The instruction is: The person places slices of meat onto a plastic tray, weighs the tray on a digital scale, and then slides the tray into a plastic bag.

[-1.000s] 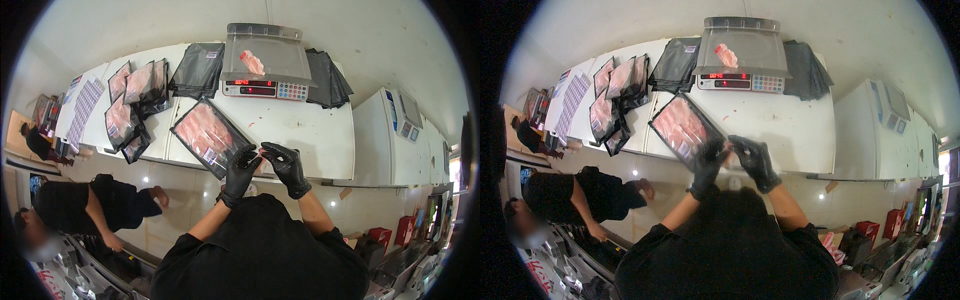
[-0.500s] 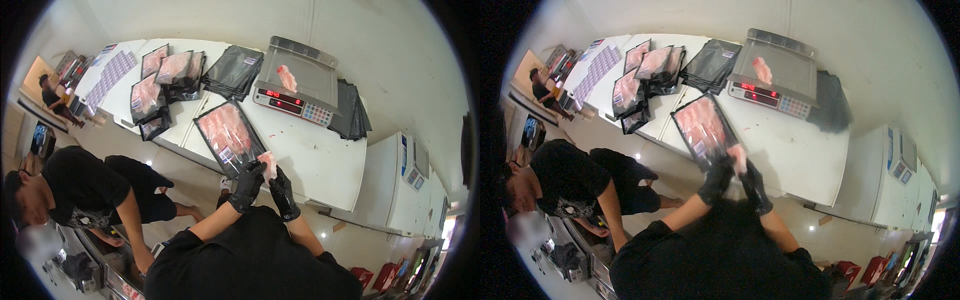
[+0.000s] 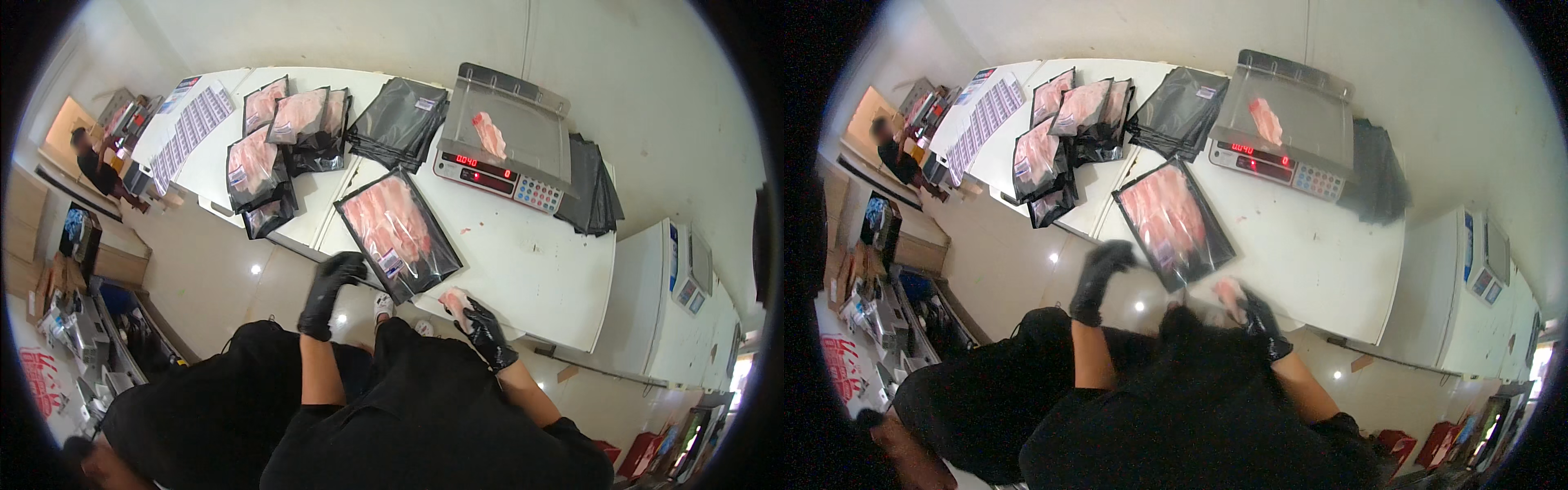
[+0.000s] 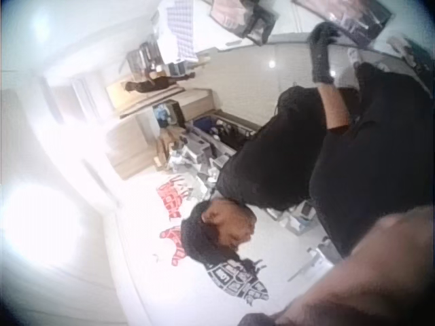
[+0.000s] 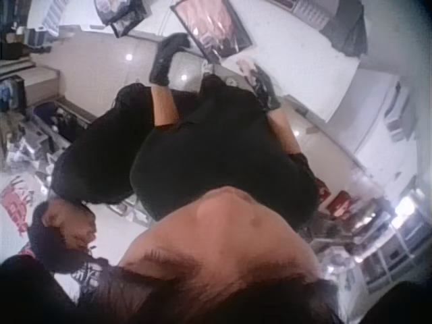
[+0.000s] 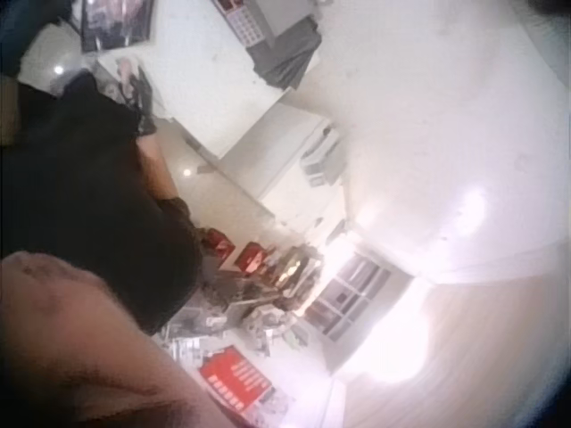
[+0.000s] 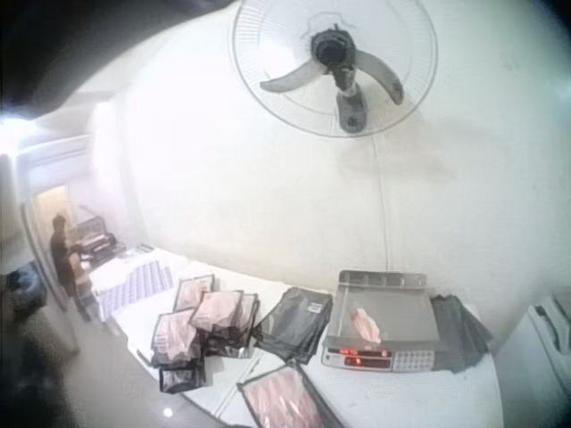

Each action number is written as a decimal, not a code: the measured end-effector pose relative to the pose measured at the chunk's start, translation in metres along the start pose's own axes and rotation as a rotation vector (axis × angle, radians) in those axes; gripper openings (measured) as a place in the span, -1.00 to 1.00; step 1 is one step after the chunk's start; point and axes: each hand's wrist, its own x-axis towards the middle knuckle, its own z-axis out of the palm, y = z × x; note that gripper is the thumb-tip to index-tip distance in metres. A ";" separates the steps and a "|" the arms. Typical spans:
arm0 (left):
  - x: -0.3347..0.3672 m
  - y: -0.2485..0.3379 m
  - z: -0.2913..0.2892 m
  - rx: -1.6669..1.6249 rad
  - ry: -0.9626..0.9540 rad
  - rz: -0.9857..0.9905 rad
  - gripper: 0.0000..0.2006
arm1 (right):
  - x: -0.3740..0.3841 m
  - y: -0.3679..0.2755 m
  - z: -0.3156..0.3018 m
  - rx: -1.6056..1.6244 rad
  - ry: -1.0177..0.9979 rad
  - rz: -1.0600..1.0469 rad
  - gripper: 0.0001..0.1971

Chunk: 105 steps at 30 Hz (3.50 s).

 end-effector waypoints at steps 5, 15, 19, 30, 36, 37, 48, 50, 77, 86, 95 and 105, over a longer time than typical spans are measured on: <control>-0.020 -0.004 -0.032 -0.036 0.259 0.100 -0.79 | 0.045 0.087 0.052 0.315 0.110 -0.024 -0.70; 0.024 -0.033 0.109 0.611 -0.033 0.276 -0.77 | 0.125 0.070 0.076 1.489 -0.143 0.408 -0.53; 0.034 -0.039 0.112 0.690 -0.115 0.149 -0.67 | 0.121 0.067 0.072 1.314 -0.068 0.188 -0.47; 0.037 -0.032 0.096 0.574 -0.141 0.188 -0.95 | 0.165 0.052 0.118 1.288 -0.146 0.011 -0.46; 0.073 0.004 0.058 0.379 -0.244 0.110 -0.81 | 0.177 0.126 0.134 0.303 -0.016 -0.210 -0.52; 0.092 -0.015 0.037 0.368 -0.135 0.162 -0.82 | 0.177 0.118 0.131 0.086 0.001 -0.249 -0.53; 0.173 -0.036 0.005 0.650 -0.132 0.390 -0.71 | 0.160 0.181 0.123 1.406 -0.172 0.315 -0.49; 0.177 -0.036 0.006 0.651 -0.155 0.355 -0.72 | 0.156 0.159 0.122 0.903 -0.036 0.109 -0.50; 0.138 0.000 0.002 0.539 -0.437 0.732 -0.65 | 0.333 0.045 -0.180 -0.579 0.748 0.157 -0.58; 0.109 -0.012 -0.053 0.387 -0.115 0.504 -0.78 | 0.355 0.066 -0.189 -0.555 0.508 0.302 -0.52; 0.119 0.000 -0.057 0.483 -0.117 0.591 -0.78 | 0.357 0.060 -0.175 -0.477 0.617 0.258 -0.57; 0.120 -0.004 -0.004 0.487 -0.260 0.644 -0.78 | 0.315 0.047 -0.198 0.186 0.639 0.138 -0.70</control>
